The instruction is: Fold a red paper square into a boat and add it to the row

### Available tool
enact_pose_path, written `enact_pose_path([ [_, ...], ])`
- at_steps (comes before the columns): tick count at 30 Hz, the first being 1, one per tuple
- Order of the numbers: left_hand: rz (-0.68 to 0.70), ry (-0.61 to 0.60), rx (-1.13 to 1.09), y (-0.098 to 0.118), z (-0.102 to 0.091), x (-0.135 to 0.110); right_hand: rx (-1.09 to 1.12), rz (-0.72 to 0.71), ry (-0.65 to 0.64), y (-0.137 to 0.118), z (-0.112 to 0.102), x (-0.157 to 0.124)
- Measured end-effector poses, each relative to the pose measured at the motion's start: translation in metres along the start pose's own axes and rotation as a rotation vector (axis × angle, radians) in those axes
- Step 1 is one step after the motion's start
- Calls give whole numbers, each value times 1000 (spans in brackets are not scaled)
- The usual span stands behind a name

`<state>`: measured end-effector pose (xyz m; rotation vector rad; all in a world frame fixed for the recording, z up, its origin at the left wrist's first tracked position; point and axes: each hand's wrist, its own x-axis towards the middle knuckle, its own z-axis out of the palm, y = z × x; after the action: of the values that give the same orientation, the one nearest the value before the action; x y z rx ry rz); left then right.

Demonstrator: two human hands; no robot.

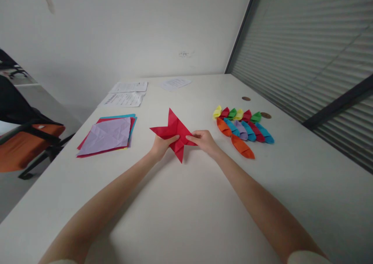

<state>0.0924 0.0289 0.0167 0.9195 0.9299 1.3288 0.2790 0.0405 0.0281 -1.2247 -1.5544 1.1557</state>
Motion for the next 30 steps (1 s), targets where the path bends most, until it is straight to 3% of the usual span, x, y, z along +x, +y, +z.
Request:
enact_pose_path([
  [5,-121,-27,-42,-2,0,-2,81,45,84,5,6,-1],
  [13,-68,-60,118,-6,0,-2,183,93,-47,8,6,-2],
  [20,-209,-197,168,-3,-6,1,182,115,28,14,0,3],
  [30,-176,-275,270,-6,-16,8,144,115,39,22,0,5],
])
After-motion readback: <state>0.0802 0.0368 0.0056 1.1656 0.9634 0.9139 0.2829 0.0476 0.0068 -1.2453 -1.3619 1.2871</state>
